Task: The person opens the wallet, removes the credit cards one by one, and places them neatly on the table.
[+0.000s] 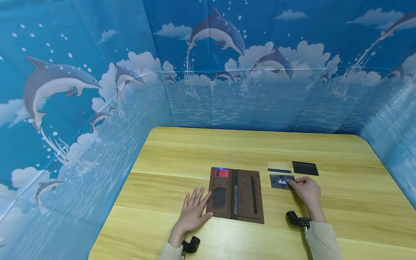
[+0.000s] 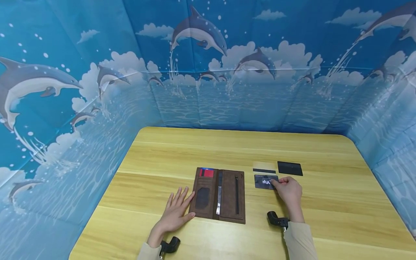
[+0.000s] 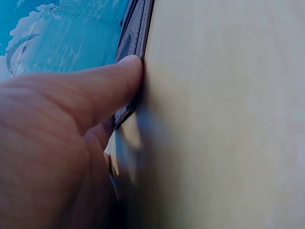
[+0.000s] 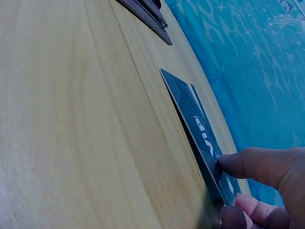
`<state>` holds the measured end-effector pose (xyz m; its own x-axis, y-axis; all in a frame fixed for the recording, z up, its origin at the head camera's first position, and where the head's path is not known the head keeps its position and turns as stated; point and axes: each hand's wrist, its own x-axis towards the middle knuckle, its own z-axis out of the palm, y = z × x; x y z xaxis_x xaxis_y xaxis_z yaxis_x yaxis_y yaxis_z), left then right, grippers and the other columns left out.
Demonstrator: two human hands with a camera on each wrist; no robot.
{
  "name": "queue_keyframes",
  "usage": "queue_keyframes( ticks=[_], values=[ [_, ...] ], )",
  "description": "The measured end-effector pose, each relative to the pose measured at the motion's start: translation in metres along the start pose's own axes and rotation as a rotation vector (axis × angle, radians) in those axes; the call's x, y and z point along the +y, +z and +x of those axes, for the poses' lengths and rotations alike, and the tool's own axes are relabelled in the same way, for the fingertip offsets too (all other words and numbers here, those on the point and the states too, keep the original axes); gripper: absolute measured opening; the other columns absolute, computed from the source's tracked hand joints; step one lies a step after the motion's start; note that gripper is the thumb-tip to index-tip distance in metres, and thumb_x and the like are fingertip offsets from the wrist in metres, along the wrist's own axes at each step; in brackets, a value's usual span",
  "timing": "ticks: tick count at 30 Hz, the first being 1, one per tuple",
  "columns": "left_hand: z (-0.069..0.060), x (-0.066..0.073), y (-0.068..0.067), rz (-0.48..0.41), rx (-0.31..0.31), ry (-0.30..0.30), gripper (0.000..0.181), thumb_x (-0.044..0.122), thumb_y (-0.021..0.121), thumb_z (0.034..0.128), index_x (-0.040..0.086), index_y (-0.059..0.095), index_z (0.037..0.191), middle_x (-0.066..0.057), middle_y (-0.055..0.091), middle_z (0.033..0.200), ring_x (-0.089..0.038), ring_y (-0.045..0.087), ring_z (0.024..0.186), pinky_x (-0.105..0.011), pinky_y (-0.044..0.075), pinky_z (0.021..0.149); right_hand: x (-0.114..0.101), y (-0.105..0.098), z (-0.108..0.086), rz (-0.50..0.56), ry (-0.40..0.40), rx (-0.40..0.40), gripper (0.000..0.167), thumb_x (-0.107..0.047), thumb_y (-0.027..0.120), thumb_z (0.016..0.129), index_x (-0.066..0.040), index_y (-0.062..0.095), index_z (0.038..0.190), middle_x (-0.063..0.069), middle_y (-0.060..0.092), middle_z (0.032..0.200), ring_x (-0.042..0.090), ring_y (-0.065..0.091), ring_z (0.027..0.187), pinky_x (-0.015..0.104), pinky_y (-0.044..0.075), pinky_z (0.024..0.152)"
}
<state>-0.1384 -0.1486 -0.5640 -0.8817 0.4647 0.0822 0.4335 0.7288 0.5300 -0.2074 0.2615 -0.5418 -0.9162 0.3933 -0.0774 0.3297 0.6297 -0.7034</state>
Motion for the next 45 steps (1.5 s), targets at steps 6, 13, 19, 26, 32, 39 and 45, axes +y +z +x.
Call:
queue_keyframes(
  ticks=[6, 13, 19, 26, 32, 39, 45],
  values=[
    [-0.0005, -0.0061, 0.0064, 0.015, 0.022, 0.013, 0.066, 0.044, 0.046, 0.097, 0.01, 0.027, 0.15, -0.02, 0.013, 0.155, -0.038, 0.001, 0.141, -0.05, -0.013, 0.109, -0.0035, -0.0008, -0.0017, 0.006, 0.013, -0.004, 0.04, -0.031, 0.071, 0.083, 0.007, 0.058, 0.091, 0.013, 0.056, 0.075, 0.026, 0.049, 0.068, 0.031, 0.034, 0.055],
    [-0.0001, -0.0062, 0.0069, 0.024, 0.025, -0.003, 0.066, 0.045, 0.047, 0.0966, 0.011, 0.028, 0.15, -0.018, 0.012, 0.156, -0.037, 0.001, 0.142, -0.048, -0.013, 0.109, -0.0041, -0.0006, -0.0029, 0.003, 0.026, -0.002, 0.04, -0.03, 0.071, 0.083, 0.007, 0.058, 0.092, 0.014, 0.057, 0.077, 0.027, 0.049, 0.069, 0.031, 0.034, 0.056],
    [-0.0002, -0.0071, 0.0073, 0.027, 0.024, -0.005, 0.067, 0.046, 0.046, 0.0966, 0.012, 0.027, 0.151, -0.017, 0.012, 0.156, -0.035, 0.0, 0.142, -0.046, -0.014, 0.109, -0.0025, -0.0004, -0.0035, 0.005, 0.026, -0.002, 0.04, -0.03, 0.071, 0.083, 0.007, 0.058, 0.092, 0.014, 0.057, 0.076, 0.027, 0.049, 0.068, 0.032, 0.034, 0.056],
    [-0.0004, -0.005, 0.0047, 0.021, 0.027, 0.003, 0.066, 0.045, 0.047, 0.0966, 0.011, 0.028, 0.15, -0.019, 0.014, 0.155, -0.037, 0.001, 0.142, -0.049, -0.013, 0.109, -0.0017, 0.0008, -0.0035, -0.003, 0.027, 0.0, 0.039, -0.031, 0.07, 0.083, 0.006, 0.058, 0.092, 0.013, 0.057, 0.076, 0.025, 0.049, 0.066, 0.028, 0.035, 0.053],
    [-0.0003, -0.0084, 0.0092, 0.044, 0.033, -0.004, 0.067, 0.048, 0.045, 0.0961, 0.013, 0.028, 0.151, -0.016, 0.012, 0.156, -0.034, 0.0, 0.142, -0.046, -0.014, 0.109, -0.0019, 0.0008, -0.0062, 0.03, 0.033, 0.002, 0.037, -0.027, 0.07, 0.083, 0.006, 0.057, 0.092, 0.012, 0.057, 0.074, 0.019, 0.051, 0.055, 0.027, 0.039, 0.046],
    [0.0, -0.0086, 0.0095, 0.051, 0.01, -0.035, 0.068, 0.051, 0.043, 0.0961, 0.016, 0.026, 0.152, -0.012, 0.009, 0.157, -0.03, -0.004, 0.143, -0.043, -0.015, 0.109, -0.0008, 0.0009, -0.0063, 0.063, 0.022, -0.004, 0.038, -0.027, 0.071, 0.084, 0.007, 0.056, 0.094, 0.012, 0.057, 0.072, 0.015, 0.052, 0.048, 0.026, 0.041, 0.041],
    [-0.0001, -0.0082, 0.009, 0.054, 0.008, -0.039, 0.067, 0.05, 0.044, 0.0961, 0.017, 0.026, 0.152, -0.01, 0.009, 0.158, -0.027, -0.005, 0.143, -0.045, -0.012, 0.109, -0.0006, 0.0032, -0.0058, 0.05, 0.023, 0.007, 0.034, -0.024, 0.071, 0.083, 0.006, 0.057, 0.093, 0.011, 0.057, 0.072, 0.015, 0.052, 0.048, 0.026, 0.04, 0.042]
  ],
)
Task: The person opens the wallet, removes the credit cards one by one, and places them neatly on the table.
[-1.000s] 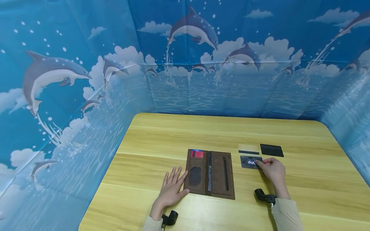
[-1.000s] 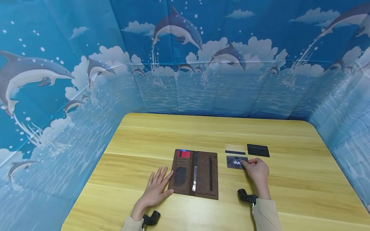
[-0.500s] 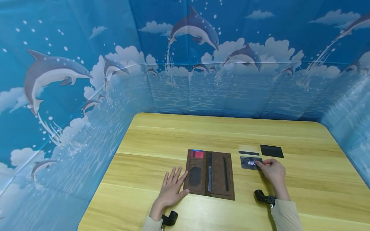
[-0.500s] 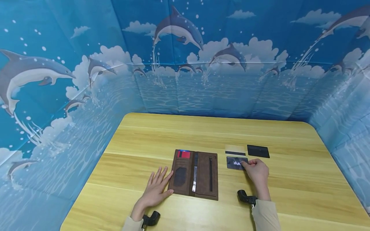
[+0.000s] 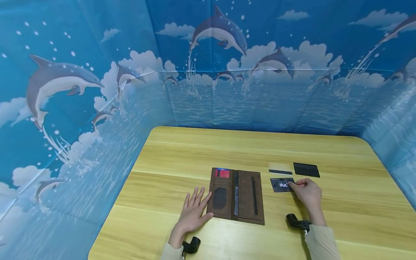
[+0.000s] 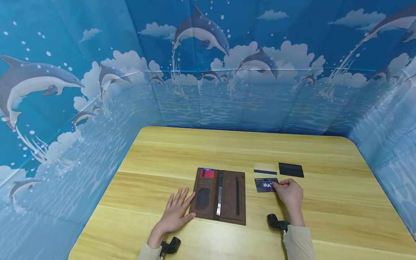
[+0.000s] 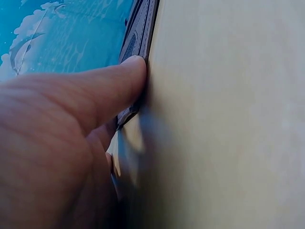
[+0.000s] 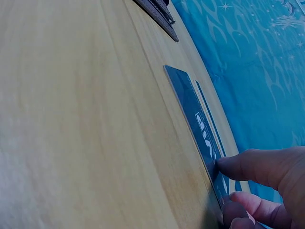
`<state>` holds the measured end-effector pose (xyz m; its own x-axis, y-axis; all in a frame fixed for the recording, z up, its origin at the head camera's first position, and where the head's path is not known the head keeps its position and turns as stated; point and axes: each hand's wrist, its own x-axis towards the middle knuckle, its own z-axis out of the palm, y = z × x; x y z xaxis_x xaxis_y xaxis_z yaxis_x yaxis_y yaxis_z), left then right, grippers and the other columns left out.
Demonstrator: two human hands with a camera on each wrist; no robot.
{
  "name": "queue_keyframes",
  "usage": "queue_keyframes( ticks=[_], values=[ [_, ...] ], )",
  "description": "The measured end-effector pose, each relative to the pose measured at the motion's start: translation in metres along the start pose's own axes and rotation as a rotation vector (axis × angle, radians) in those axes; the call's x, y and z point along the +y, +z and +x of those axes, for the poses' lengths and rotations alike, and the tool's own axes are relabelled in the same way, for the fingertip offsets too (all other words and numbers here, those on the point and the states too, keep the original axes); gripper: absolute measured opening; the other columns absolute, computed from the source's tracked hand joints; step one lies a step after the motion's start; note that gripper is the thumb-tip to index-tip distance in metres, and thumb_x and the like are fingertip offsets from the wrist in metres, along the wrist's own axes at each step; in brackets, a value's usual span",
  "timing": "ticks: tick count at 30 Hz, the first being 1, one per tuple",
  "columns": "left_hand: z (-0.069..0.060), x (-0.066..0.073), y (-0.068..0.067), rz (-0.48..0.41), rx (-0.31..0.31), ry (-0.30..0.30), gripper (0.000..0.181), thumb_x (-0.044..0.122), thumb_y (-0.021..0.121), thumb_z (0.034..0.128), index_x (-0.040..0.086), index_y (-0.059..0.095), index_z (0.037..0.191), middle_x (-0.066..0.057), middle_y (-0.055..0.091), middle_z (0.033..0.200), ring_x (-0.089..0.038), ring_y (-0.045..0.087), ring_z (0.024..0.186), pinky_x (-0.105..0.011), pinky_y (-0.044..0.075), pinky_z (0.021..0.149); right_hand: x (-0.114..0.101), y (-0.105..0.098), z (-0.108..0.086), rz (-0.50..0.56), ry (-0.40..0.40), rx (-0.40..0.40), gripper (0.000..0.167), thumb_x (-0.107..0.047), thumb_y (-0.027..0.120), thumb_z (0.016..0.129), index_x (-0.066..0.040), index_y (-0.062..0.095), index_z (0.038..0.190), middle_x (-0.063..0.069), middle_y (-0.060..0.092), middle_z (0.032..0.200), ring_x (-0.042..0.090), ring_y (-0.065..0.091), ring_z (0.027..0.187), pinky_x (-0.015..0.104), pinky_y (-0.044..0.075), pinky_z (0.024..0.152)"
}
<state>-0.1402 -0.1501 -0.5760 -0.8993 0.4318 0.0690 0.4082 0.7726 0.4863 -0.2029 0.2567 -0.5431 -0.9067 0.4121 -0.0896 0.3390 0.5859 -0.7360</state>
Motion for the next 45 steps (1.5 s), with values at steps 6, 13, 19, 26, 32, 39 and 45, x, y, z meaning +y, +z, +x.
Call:
queue_keyframes(
  ticks=[6, 13, 19, 26, 32, 39, 45],
  values=[
    [0.0, -0.002, 0.002, -0.004, 0.003, 0.006, 0.068, 0.05, 0.044, 0.0959, 0.017, 0.026, 0.152, -0.01, 0.009, 0.158, -0.026, -0.006, 0.143, -0.044, -0.013, 0.109, -0.001, 0.0, 0.0, 0.001, -0.004, 0.002, 0.034, -0.024, 0.07, 0.083, 0.006, 0.057, 0.093, 0.011, 0.056, 0.071, 0.016, 0.051, 0.048, 0.027, 0.04, 0.042],
    [0.0, -0.005, 0.005, 0.014, 0.01, 0.011, 0.068, 0.052, 0.043, 0.0959, 0.018, 0.025, 0.152, -0.009, 0.008, 0.158, -0.026, -0.007, 0.143, -0.042, -0.014, 0.109, 0.0, -0.001, -0.001, -0.007, -0.026, 0.009, 0.035, -0.025, 0.07, 0.083, 0.006, 0.056, 0.092, 0.011, 0.057, 0.071, 0.016, 0.05, 0.049, 0.029, 0.038, 0.046],
    [0.0, -0.005, 0.005, 0.012, 0.021, 0.02, 0.068, 0.051, 0.043, 0.0962, 0.017, 0.025, 0.152, -0.01, 0.008, 0.158, -0.027, -0.006, 0.143, -0.041, -0.016, 0.108, 0.001, 0.001, -0.001, -0.014, -0.036, 0.028, 0.033, -0.023, 0.071, 0.083, 0.006, 0.057, 0.092, 0.012, 0.058, 0.073, 0.015, 0.05, 0.048, 0.029, 0.039, 0.047],
    [0.001, -0.005, 0.005, 0.023, 0.018, 0.023, 0.067, 0.051, 0.043, 0.0962, 0.017, 0.025, 0.152, -0.01, 0.008, 0.158, -0.028, -0.005, 0.143, -0.04, -0.016, 0.108, 0.001, -0.001, -0.001, -0.007, -0.025, 0.023, 0.036, -0.024, 0.071, 0.083, 0.007, 0.056, 0.095, 0.015, 0.058, 0.075, 0.018, 0.052, 0.053, 0.028, 0.038, 0.045],
    [0.0, -0.005, 0.005, 0.011, 0.0, 0.009, 0.067, 0.051, 0.043, 0.0963, 0.017, 0.024, 0.152, -0.009, 0.007, 0.158, -0.026, -0.006, 0.143, -0.041, -0.015, 0.108, -0.002, 0.001, -0.003, -0.063, -0.072, 0.036, 0.035, -0.024, 0.07, 0.083, 0.007, 0.057, 0.092, 0.014, 0.056, 0.074, 0.026, 0.051, 0.063, 0.03, 0.036, 0.052],
    [-0.002, -0.003, 0.003, -0.01, 0.014, 0.038, 0.068, 0.047, 0.047, 0.096, 0.014, 0.026, 0.151, -0.015, 0.01, 0.157, -0.032, -0.003, 0.142, -0.045, -0.014, 0.108, -0.012, 0.012, -0.004, -0.115, -0.161, 0.081, 0.042, -0.032, 0.068, 0.086, 0.008, 0.059, 0.094, 0.019, 0.055, 0.08, 0.032, 0.051, 0.071, 0.038, 0.036, 0.056],
    [-0.001, -0.003, 0.003, 0.001, 0.002, 0.011, 0.068, 0.048, 0.046, 0.0957, 0.016, 0.025, 0.152, -0.011, 0.007, 0.158, -0.027, -0.006, 0.143, -0.044, -0.014, 0.109, -0.039, 0.034, -0.004, -0.118, -0.285, 0.053, 0.038, -0.037, 0.066, 0.088, 0.001, 0.063, 0.096, 0.015, 0.052, 0.088, 0.027, 0.05, 0.071, 0.036, 0.038, 0.051]
  ],
)
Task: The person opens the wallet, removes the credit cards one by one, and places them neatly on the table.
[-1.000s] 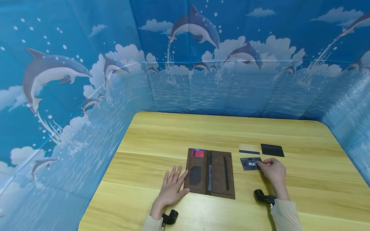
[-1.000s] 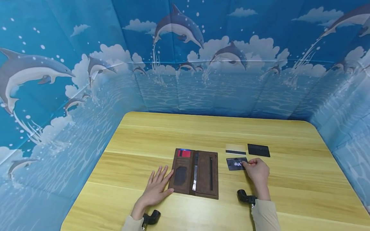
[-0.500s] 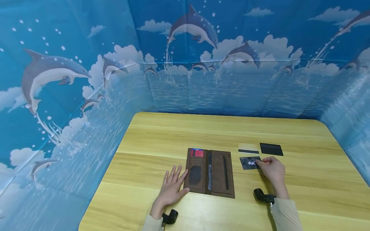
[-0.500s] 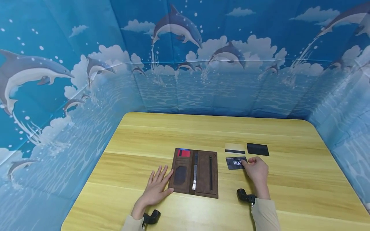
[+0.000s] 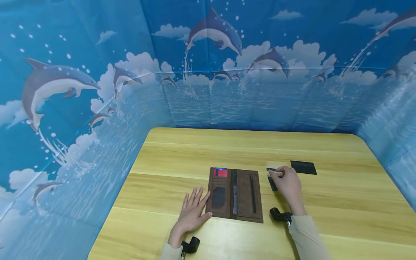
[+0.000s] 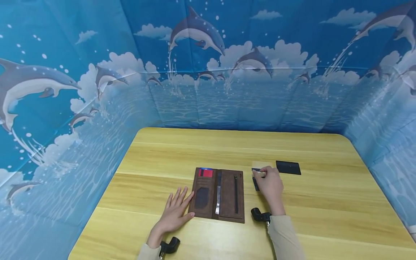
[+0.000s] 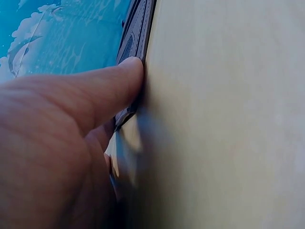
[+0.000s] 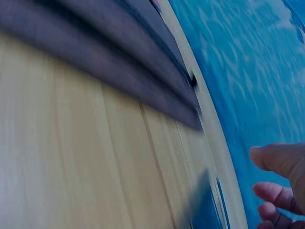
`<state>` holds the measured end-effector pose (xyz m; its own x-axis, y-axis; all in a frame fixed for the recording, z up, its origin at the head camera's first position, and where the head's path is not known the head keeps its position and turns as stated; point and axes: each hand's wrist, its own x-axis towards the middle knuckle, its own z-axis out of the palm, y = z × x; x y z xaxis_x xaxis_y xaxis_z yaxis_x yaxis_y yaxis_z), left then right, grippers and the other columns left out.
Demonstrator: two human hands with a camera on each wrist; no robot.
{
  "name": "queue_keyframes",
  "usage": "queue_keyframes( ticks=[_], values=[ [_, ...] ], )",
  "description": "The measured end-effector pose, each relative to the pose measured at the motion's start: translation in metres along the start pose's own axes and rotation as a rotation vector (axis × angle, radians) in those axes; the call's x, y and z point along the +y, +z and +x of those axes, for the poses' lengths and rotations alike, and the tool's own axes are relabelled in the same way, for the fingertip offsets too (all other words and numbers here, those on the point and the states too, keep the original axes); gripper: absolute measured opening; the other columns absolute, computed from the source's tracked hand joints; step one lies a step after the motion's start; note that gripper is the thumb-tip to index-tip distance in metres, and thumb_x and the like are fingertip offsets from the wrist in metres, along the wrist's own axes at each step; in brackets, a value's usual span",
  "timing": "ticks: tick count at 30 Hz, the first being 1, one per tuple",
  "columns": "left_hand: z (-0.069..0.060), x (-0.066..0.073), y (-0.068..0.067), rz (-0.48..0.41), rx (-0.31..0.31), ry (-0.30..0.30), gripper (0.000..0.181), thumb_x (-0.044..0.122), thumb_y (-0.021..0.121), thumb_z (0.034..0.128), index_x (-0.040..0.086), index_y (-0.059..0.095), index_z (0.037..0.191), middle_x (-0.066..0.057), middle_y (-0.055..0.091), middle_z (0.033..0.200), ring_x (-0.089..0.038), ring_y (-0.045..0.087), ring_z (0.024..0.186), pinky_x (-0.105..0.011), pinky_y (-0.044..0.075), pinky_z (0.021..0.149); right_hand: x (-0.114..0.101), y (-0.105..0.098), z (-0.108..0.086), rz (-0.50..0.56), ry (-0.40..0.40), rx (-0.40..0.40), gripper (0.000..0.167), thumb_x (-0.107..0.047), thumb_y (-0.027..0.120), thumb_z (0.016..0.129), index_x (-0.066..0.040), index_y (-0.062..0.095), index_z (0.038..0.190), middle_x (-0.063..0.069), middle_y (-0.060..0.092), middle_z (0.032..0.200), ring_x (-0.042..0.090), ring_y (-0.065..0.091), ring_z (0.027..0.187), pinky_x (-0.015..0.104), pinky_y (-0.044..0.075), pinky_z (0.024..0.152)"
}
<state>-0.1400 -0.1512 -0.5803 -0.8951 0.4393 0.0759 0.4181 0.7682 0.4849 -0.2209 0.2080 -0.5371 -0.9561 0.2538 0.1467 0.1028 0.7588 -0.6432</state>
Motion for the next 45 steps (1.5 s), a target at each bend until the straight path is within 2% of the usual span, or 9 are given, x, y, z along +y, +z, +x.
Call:
queue_keyframes(
  ticks=[9, 13, 20, 27, 32, 38, 45],
  values=[
    [-0.001, 0.002, -0.001, -0.02, -0.017, -0.011, 0.067, 0.047, 0.046, 0.0959, 0.015, 0.026, 0.151, -0.011, 0.008, 0.158, -0.029, -0.004, 0.143, -0.045, -0.013, 0.109, -0.052, 0.051, 0.006, 0.018, -0.22, -0.063, 0.028, -0.033, 0.072, 0.084, -0.006, 0.066, 0.087, 0.004, 0.057, 0.075, 0.019, 0.052, 0.063, 0.034, 0.042, 0.052],
    [0.0, 0.002, 0.0, -0.017, -0.029, -0.017, 0.067, 0.048, 0.045, 0.096, 0.016, 0.026, 0.151, -0.011, 0.007, 0.158, -0.029, -0.005, 0.143, -0.042, -0.016, 0.108, -0.067, 0.072, 0.005, 0.022, -0.271, -0.123, 0.028, -0.036, 0.072, 0.084, -0.01, 0.064, 0.084, 0.001, 0.054, 0.074, 0.017, 0.049, 0.062, 0.033, 0.042, 0.053],
    [0.0, 0.0, 0.003, 0.001, -0.031, -0.022, 0.067, 0.049, 0.046, 0.0957, 0.018, 0.025, 0.152, -0.009, 0.007, 0.158, -0.027, -0.006, 0.143, -0.037, -0.019, 0.107, -0.083, 0.089, 0.002, -0.005, -0.294, -0.208, 0.037, -0.049, 0.074, 0.078, -0.014, 0.063, 0.085, -0.001, 0.05, 0.074, 0.015, 0.046, 0.063, 0.032, 0.038, 0.053],
    [0.001, -0.002, 0.003, 0.029, -0.021, -0.011, 0.068, 0.051, 0.043, 0.0959, 0.02, 0.023, 0.152, -0.008, 0.007, 0.158, -0.026, -0.006, 0.143, -0.038, -0.018, 0.107, -0.09, 0.094, 0.003, -0.048, -0.308, -0.244, 0.05, -0.059, 0.075, 0.07, -0.015, 0.067, 0.092, -0.004, 0.052, 0.074, 0.012, 0.046, 0.062, 0.03, 0.04, 0.053],
    [0.001, -0.003, 0.004, 0.033, -0.011, -0.007, 0.068, 0.053, 0.042, 0.0958, 0.019, 0.024, 0.152, -0.009, 0.008, 0.158, -0.027, -0.005, 0.143, -0.036, -0.019, 0.106, -0.094, 0.094, 0.005, -0.056, -0.31, -0.277, 0.05, -0.058, 0.077, 0.068, -0.015, 0.065, 0.091, -0.005, 0.05, 0.071, 0.012, 0.045, 0.06, 0.029, 0.038, 0.051],
    [0.001, -0.002, 0.003, 0.035, -0.007, -0.006, 0.068, 0.053, 0.042, 0.0959, 0.019, 0.024, 0.152, -0.01, 0.009, 0.158, -0.027, -0.005, 0.143, -0.039, -0.017, 0.107, -0.096, 0.093, 0.01, -0.062, -0.292, -0.325, 0.048, -0.057, 0.077, 0.069, -0.015, 0.063, 0.089, -0.004, 0.049, 0.068, 0.012, 0.045, 0.058, 0.028, 0.035, 0.05],
    [0.002, -0.001, 0.001, 0.025, -0.008, -0.004, 0.068, 0.052, 0.042, 0.0961, 0.019, 0.024, 0.152, -0.01, 0.008, 0.158, -0.027, -0.006, 0.143, -0.04, -0.016, 0.108, -0.101, 0.091, 0.015, -0.076, -0.261, -0.387, 0.051, -0.058, 0.078, 0.067, -0.013, 0.063, 0.089, -0.003, 0.051, 0.065, 0.013, 0.047, 0.055, 0.028, 0.036, 0.048]
  ],
)
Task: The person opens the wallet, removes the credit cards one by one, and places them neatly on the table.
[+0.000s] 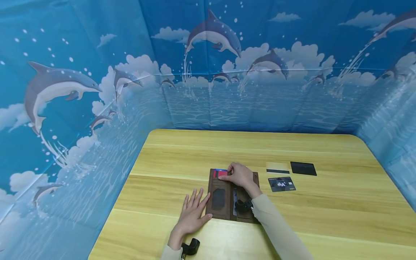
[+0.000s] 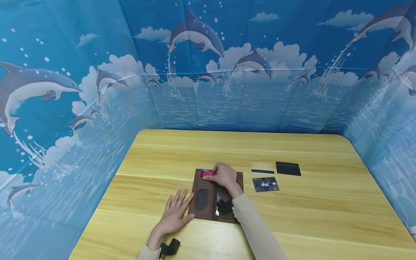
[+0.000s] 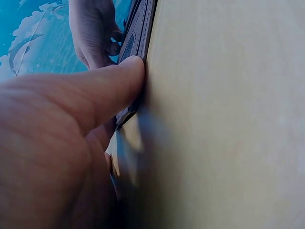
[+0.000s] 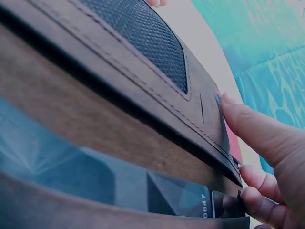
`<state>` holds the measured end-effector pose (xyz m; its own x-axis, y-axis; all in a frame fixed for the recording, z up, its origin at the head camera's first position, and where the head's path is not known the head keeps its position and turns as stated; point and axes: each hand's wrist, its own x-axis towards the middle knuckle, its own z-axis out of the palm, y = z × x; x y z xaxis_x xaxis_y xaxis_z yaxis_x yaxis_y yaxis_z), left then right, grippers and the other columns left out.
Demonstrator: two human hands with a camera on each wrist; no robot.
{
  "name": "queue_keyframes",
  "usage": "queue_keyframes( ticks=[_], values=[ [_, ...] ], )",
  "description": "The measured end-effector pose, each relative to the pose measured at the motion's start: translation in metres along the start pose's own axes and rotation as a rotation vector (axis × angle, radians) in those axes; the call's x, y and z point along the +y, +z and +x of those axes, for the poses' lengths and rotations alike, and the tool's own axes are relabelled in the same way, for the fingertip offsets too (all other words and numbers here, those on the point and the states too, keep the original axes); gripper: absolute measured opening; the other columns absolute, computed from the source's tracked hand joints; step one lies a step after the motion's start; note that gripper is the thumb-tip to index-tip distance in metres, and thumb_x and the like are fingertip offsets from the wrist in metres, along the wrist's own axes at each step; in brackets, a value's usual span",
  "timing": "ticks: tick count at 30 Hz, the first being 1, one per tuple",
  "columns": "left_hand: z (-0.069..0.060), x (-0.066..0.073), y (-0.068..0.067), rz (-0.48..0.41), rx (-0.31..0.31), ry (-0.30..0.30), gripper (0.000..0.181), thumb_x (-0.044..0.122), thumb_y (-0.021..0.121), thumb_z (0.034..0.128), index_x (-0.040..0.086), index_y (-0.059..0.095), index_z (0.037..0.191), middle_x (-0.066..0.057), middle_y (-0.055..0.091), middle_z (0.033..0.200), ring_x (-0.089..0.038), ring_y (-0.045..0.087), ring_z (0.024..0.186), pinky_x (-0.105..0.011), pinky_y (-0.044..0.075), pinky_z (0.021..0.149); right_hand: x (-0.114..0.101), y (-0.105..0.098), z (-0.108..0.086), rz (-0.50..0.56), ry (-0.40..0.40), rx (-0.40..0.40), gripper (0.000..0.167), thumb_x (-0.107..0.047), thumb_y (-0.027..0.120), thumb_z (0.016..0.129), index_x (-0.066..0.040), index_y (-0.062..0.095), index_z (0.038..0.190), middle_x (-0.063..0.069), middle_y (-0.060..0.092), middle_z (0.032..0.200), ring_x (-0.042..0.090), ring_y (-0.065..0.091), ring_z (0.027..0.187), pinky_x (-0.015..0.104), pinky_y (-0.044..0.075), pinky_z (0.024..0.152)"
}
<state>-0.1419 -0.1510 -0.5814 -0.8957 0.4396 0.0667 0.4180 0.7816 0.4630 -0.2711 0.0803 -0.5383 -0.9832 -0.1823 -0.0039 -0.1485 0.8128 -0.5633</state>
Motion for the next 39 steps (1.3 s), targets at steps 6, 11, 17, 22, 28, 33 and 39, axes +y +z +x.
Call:
queue_keyframes(
  ticks=[6, 11, 17, 22, 28, 33, 39],
  values=[
    [0.0, 0.0, -0.002, 0.004, -0.004, -0.008, 0.068, 0.051, 0.044, 0.0957, 0.019, 0.025, 0.152, -0.009, 0.008, 0.158, -0.026, -0.006, 0.143, -0.04, -0.016, 0.108, -0.001, -0.001, 0.007, -0.033, 0.012, -0.065, 0.052, -0.059, 0.078, 0.066, -0.015, 0.059, 0.086, -0.002, 0.051, 0.065, 0.014, 0.046, 0.056, 0.029, 0.034, 0.049],
    [0.0, 0.0, -0.001, 0.005, -0.009, -0.01, 0.068, 0.051, 0.044, 0.0957, 0.019, 0.024, 0.152, -0.008, 0.007, 0.158, -0.026, -0.006, 0.143, -0.039, -0.017, 0.107, 0.0, -0.004, 0.012, -0.046, 0.027, -0.118, 0.051, -0.058, 0.079, 0.066, -0.015, 0.057, 0.084, -0.001, 0.051, 0.067, 0.015, 0.047, 0.058, 0.031, 0.035, 0.052],
    [0.0, 0.002, -0.003, -0.007, -0.015, -0.01, 0.067, 0.05, 0.044, 0.0961, 0.018, 0.024, 0.152, -0.009, 0.007, 0.158, -0.026, -0.007, 0.143, -0.04, -0.017, 0.107, -0.002, -0.008, 0.015, -0.023, 0.051, -0.166, 0.049, -0.054, 0.079, 0.068, -0.013, 0.058, 0.085, 0.0, 0.054, 0.07, 0.016, 0.049, 0.061, 0.031, 0.037, 0.055],
    [0.0, 0.002, -0.004, -0.012, -0.017, -0.011, 0.067, 0.049, 0.045, 0.0962, 0.018, 0.024, 0.152, -0.009, 0.006, 0.158, -0.026, -0.007, 0.143, -0.041, -0.016, 0.108, -0.003, -0.01, 0.017, 0.014, 0.042, -0.179, 0.042, -0.05, 0.079, 0.071, -0.013, 0.06, 0.078, -0.001, 0.054, 0.067, 0.015, 0.05, 0.059, 0.029, 0.037, 0.053],
    [0.0, 0.003, -0.005, -0.008, -0.017, -0.01, 0.067, 0.049, 0.045, 0.0962, 0.018, 0.024, 0.152, -0.009, 0.006, 0.158, -0.027, -0.006, 0.143, -0.043, -0.014, 0.108, -0.003, -0.011, 0.017, 0.054, 0.05, -0.18, 0.034, -0.044, 0.077, 0.076, -0.015, 0.061, 0.066, -0.002, 0.055, 0.06, 0.015, 0.051, 0.055, 0.03, 0.037, 0.053],
    [0.0, 0.003, -0.006, -0.013, -0.02, -0.014, 0.067, 0.048, 0.045, 0.0962, 0.018, 0.024, 0.152, -0.009, 0.006, 0.158, -0.026, -0.007, 0.143, -0.043, -0.014, 0.109, -0.003, -0.01, 0.017, 0.047, 0.054, -0.153, 0.033, -0.044, 0.079, 0.074, -0.016, 0.062, 0.077, -0.001, 0.055, 0.066, 0.016, 0.05, 0.058, 0.031, 0.037, 0.055],
    [0.0, 0.004, -0.006, -0.022, -0.033, -0.025, 0.067, 0.049, 0.045, 0.096, 0.018, 0.024, 0.152, -0.008, 0.005, 0.158, -0.025, -0.008, 0.143, -0.042, -0.015, 0.108, -0.002, -0.01, 0.017, 0.051, 0.062, -0.165, 0.036, -0.044, 0.08, 0.073, -0.015, 0.061, 0.083, 0.0, 0.054, 0.068, 0.016, 0.05, 0.059, 0.031, 0.037, 0.055]
  ],
)
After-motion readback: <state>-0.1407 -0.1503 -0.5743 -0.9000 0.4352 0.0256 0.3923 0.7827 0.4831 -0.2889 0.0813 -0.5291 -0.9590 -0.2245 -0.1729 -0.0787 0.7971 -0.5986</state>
